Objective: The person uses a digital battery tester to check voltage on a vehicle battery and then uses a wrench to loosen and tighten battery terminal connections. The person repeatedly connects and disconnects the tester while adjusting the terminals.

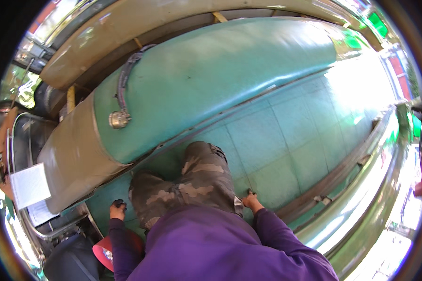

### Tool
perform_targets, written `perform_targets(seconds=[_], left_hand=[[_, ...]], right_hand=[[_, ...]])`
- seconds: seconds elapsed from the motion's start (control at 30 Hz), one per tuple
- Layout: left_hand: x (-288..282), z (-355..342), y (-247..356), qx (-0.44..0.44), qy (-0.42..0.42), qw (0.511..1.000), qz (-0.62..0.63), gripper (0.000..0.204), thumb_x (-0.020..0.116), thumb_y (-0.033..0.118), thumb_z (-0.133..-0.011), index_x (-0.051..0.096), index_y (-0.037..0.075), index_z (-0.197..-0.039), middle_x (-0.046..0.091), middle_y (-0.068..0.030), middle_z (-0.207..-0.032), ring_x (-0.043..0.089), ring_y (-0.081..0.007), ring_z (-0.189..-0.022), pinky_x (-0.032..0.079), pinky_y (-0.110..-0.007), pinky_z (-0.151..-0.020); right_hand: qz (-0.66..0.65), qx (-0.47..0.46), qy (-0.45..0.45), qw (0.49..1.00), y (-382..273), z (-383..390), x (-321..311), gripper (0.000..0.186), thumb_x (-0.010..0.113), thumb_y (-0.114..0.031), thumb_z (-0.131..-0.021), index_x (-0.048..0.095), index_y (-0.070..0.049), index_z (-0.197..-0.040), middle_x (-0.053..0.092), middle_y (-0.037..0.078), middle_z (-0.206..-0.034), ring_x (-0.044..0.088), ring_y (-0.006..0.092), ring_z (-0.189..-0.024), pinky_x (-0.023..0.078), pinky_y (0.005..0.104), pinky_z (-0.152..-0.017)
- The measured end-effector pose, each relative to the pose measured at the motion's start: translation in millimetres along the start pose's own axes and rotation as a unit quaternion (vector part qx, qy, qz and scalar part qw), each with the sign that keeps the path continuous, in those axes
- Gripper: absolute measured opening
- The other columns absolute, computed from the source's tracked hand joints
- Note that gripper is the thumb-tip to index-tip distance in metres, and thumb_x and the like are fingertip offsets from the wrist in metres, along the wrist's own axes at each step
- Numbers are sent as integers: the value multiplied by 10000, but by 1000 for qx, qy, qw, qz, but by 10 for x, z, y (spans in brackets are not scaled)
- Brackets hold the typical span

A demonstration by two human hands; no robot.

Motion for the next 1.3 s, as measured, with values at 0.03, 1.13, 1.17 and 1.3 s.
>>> perform_targets(seconds=[0.03, 1.13, 1.17, 1.3], left_hand=[[-56, 105, 207, 3, -10, 1000, -17, 320, 694, 105, -870, 662, -29, -1158, 731, -144, -940, 691, -221, -722, 535, -356, -637], [-512, -2088, 4245, 203, 300, 910, -199, 570, 629, 471, -884, 596, 103, -1317, 536, -156, -1405, 426, -369, -1380, 209, -605, -1181], [-498, -2062, 4211, 191, 305, 914, -186, 576, 631, 469, -882, 594, 100, -1322, 536, -161, -1404, 427, -370, -1380, 208, -605, -1184], [-380, -2034, 3991, 201, 333, 893, -228, 617, 646, 466, -878, 566, 99, -1368, 547, -177, -1384, 448, -360, -1376, 233, -595, -1193]], right_hand=[[-27, 1, -8, 1000, -47, -5, -82, 746, 452, -578, -954, 519, -41, -1468, 292, 263, -1624, 273, 430, -1506, 244, 473, -1232], [111, -127, 643, 747, -2140, 1253, -6947, 652, 399, -547, -1029, 446, -129, -1527, 401, 154, -1577, 333, 351, -1468, 168, 537, -1204], [109, -137, 635, 752, -2115, 1250, -6936, 657, 388, -556, -1034, 446, -126, -1528, 400, 156, -1578, 336, 352, -1467, 172, 537, -1203], [127, -181, 634, 741, -1975, 1239, -6909, 671, 331, -581, -1053, 429, -136, -1546, 397, 155, -1582, 345, 347, -1468, 193, 550, -1192]])
Point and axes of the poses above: each hand's wrist, its own z-axis away from the middle knuckle, its own x-axis out of the palm, y = z × x, the point moved 1 cm from there along -z, towards the middle knuckle
